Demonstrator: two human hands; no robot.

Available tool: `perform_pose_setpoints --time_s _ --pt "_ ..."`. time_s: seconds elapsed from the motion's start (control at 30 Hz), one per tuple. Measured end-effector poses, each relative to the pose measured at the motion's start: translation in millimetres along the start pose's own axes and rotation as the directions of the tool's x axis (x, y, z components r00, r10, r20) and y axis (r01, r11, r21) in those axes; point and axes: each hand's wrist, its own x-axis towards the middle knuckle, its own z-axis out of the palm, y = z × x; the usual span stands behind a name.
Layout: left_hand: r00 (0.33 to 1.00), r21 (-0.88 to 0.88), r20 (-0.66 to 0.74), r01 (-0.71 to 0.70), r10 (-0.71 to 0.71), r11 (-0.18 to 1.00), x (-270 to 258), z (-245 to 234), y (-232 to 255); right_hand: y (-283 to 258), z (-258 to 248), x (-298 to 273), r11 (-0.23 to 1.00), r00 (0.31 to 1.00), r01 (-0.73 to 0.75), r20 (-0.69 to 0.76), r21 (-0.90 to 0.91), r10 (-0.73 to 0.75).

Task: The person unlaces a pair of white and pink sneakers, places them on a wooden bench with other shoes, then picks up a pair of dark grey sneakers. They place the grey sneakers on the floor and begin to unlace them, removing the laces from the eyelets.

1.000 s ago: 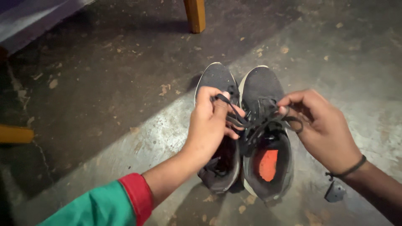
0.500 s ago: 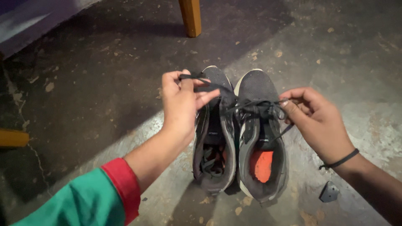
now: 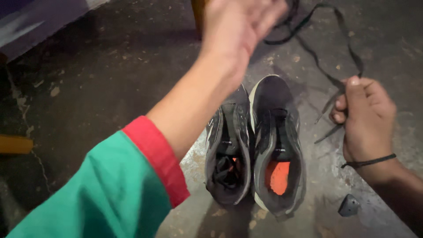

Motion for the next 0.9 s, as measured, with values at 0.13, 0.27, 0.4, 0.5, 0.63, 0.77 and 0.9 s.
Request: perform_pose_setpoints --time_s 0.13,0.27,0.4,0.5,0.63,0.77,0.9 --pt "0.907 0.513 -0.224 0.420 -0.356 0.748 -27.9 6.7 -30.3 6.4 -1.0 0.2 0.975 0.979 -0.197 0.036 -0.100 0.201" --pt "0.826 0.861 -0.203 0.406 -0.526 0.306 -92.5 8.6 -42.7 9.8 -6.1 2.6 0.908 0.913 -0.394 0.055 -0.143 0.405" --pt "0.826 0.998 0.039 -0.065 -0.562 -0.025 -150.4 4.4 -30.5 6.8 -11.4 3.7 0.906 0.908 -0.396 0.080 -0.151 0.410" --pt "0.836 0.970 0.154 -0.228 -0.526 -0.079 -166.8 4.3 -26.5 -0.1 -12.1 5.3 0.918 0.900 -0.393 0.186 -0.044 0.394" --pt "0.883 0.959 0.245 -0.281 -0.400 -0.034 -173.2 4.4 -28.7 -7.7 -6.9 6.4 0.909 0.887 -0.417 0.214 -0.006 0.409" --pt "0.932 0.978 0.182 -0.205 -0.313 -0.039 -172.8 6.8 -41.0 -6.8 -2.9 5.7 0.959 0.916 -0.282 0.297 0.004 0.268" --pt "0.970 0.992 -0.033 0.061 -0.242 0.107 -150.0 12.9 -61.1 -3.7 -2.6 3.8 0.977 0.925 -0.211 0.328 0.023 0.192"
